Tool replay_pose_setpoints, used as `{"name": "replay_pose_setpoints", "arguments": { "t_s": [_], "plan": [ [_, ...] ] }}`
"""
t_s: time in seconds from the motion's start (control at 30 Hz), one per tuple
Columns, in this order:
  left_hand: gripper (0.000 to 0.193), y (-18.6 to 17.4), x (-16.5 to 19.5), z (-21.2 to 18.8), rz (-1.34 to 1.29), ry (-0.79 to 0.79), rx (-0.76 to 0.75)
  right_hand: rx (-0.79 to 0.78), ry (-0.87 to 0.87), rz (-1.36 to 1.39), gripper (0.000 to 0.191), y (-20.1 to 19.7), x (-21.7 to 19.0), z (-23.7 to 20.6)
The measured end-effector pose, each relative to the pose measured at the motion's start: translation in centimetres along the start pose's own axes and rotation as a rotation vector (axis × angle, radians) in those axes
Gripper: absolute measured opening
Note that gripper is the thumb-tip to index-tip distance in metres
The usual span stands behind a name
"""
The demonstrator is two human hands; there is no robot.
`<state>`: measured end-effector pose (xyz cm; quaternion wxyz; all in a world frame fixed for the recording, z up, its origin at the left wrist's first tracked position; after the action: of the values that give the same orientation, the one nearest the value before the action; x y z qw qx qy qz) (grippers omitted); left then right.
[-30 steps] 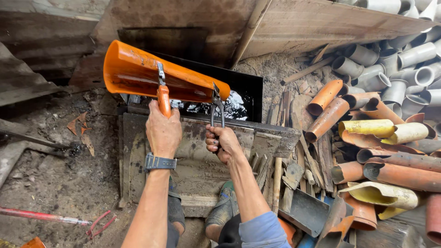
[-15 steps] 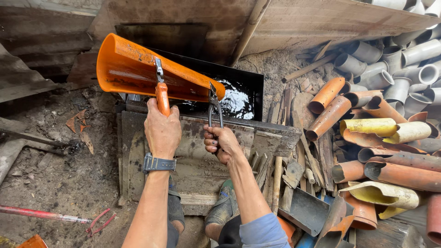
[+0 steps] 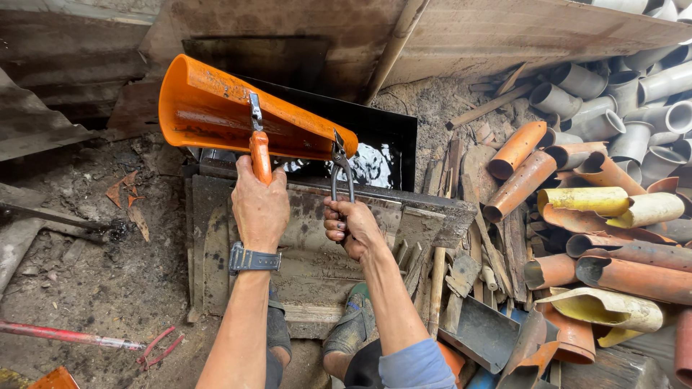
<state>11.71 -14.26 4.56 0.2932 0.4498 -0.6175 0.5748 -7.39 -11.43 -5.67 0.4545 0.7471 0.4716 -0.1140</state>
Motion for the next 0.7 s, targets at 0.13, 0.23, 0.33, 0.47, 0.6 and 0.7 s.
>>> {"name": "replay_pose_setpoints", "arguments": {
  "t_s": [0.13,0.23,0.33,0.47,0.6,0.7],
  "plan": [
    [0.037,0.2,-0.27,0.03,-0.035,-0.048,-0.019,-0.004,0.003,0.001,0.012,-0.05,0.05,0.01],
    [0.038,0.14,-0.22,0.0,-0.029,-0.038,-0.008,-0.004,-0.002,-0.012,0.012,-0.02,0.0,0.0],
    [0.039,0.06,-0.09,-0.02,-0.033,-0.017,0.005,0.007,-0.001,-0.018,0.013,0.03,-0.04,-0.05],
    [0.038,0.21,-0.04,-0.01,-0.058,-0.031,-0.011,0.026,0.0,-0.007,0.015,0.04,-0.11,-0.19],
    [0.041,0.43,0.0,0.02,-0.049,-0.056,-0.03,0.019,0.0,-0.004,0.014,0.04,-0.21,-0.3],
    [0.041,0.45,0.19,0.04,-0.069,-0.028,-0.016,0.008,0.0,0.004,0.013,0.04,-0.28,-0.32]
  ]
}}
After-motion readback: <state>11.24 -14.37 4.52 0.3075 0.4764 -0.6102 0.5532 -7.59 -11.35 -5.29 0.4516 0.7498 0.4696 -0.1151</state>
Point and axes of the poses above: each hand's wrist, its own z-axis towards the middle knuckle, its own y-axis out of the palm, x = y × z, the point moved 5 cm from there along z, towards the middle knuckle, and after that the axes turned 12 degrees about -x, right-handed, at the moved point
